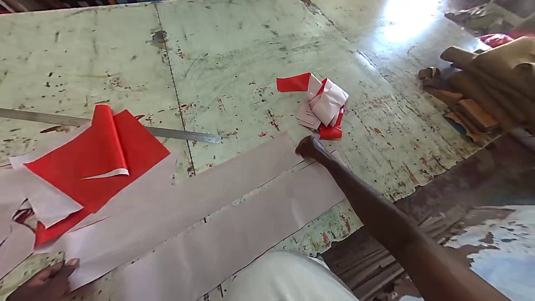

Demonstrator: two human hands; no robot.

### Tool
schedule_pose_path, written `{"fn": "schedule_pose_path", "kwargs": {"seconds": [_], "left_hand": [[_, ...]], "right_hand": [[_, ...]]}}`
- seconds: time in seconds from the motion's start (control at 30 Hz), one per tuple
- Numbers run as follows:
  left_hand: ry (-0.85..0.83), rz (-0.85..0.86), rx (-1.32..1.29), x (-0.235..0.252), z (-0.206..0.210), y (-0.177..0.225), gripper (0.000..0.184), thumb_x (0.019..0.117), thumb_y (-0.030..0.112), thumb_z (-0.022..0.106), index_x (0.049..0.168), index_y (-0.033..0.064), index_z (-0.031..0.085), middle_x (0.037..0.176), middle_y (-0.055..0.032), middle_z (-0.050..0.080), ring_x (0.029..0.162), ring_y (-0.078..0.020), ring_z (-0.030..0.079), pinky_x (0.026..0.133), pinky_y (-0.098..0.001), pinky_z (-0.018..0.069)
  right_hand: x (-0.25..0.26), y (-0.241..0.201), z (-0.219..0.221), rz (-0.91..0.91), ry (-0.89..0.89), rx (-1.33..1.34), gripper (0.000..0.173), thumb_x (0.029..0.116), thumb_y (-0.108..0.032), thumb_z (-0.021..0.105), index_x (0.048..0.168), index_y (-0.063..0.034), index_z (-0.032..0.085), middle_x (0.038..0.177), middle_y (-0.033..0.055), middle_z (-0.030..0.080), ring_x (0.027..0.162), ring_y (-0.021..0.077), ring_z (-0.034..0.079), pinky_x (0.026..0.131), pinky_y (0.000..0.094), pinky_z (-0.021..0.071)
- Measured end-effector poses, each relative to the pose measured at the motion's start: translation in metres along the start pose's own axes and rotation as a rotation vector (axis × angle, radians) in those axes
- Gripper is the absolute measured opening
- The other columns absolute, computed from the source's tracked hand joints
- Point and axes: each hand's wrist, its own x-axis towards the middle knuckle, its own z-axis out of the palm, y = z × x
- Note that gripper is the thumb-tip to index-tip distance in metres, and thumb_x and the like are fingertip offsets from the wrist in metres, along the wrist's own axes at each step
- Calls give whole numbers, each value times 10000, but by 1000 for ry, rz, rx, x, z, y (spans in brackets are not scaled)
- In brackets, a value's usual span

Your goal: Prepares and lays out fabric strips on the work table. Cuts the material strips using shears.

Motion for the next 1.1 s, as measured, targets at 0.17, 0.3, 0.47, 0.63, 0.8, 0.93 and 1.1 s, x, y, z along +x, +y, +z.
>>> {"fn": "schedule_pose_path", "kwargs": {"seconds": [0.17, 0.3, 0.47, 0.63, 0.8, 0.93, 1.1], "left_hand": [[-6, -14, -54, 13, 3, -14, 340, 987, 206, 634, 1167, -82, 626, 1038, -140, 638, 883, -116, 602, 869, -331, 524], [-8, 1, -47, 5, 0, -12, 379, 1001, 264, 631, 1198, -60, 630, 1048, -151, 647, 869, -133, 604, 849, -367, 528], [61, 6, -57, -29, 1, 16, 364, 1022, 245, 622, 1218, -62, 629, 1117, -262, 646, 943, -304, 621, 868, -549, 508], [117, 24, -95, -31, 3, 13, 344, 1012, 244, 656, 1180, -56, 651, 1081, -248, 660, 914, -313, 632, 857, -555, 513], [145, 32, -129, -51, 3, 11, 536, 1017, 323, 641, 1413, -7, 493, 1186, -252, 616, 996, -344, 621, 892, -568, 505], [200, 55, -114, -109, 12, 8, 641, 1002, 304, 660, 1499, -10, 404, 1303, -283, 599, 1136, -406, 624, 984, -597, 497], [302, 85, -78, -182, 49, -5, 664, 969, 370, 695, 1481, 18, 461, 1380, -249, 561, 1229, -381, 587, 1027, -571, 498]], "right_hand": [[-2, -3, 0, 15, -3, -61, 289, 861, -359, 747, 853, -72, 719, 810, 141, 690, 789, 329, 676, 696, 607, 523], [-8, -12, 0, -7, 33, -116, 384, 856, -462, 773, 897, -84, 720, 856, 145, 694, 846, 345, 675, 732, 614, 524], [1, -12, 7, -35, 17, -103, 264, 875, -342, 757, 920, -82, 733, 868, 163, 705, 830, 369, 684, 718, 649, 527], [7, -10, 6, -84, 19, -85, 245, 881, -307, 774, 916, -67, 744, 851, 173, 709, 801, 368, 685, 728, 653, 529], [-11, -15, 8, -74, 88, -117, 260, 921, -339, 730, 974, -85, 739, 904, 171, 709, 864, 376, 680, 760, 658, 513], [-58, 3, 2, -76, 261, -80, 326, 968, -373, 689, 1064, -63, 724, 991, 193, 714, 937, 392, 685, 818, 683, 517], [-107, 35, 3, -312, 356, 11, 299, 1012, -271, 655, 1095, 12, 706, 1003, 242, 700, 910, 408, 672, 829, 666, 505]]}}
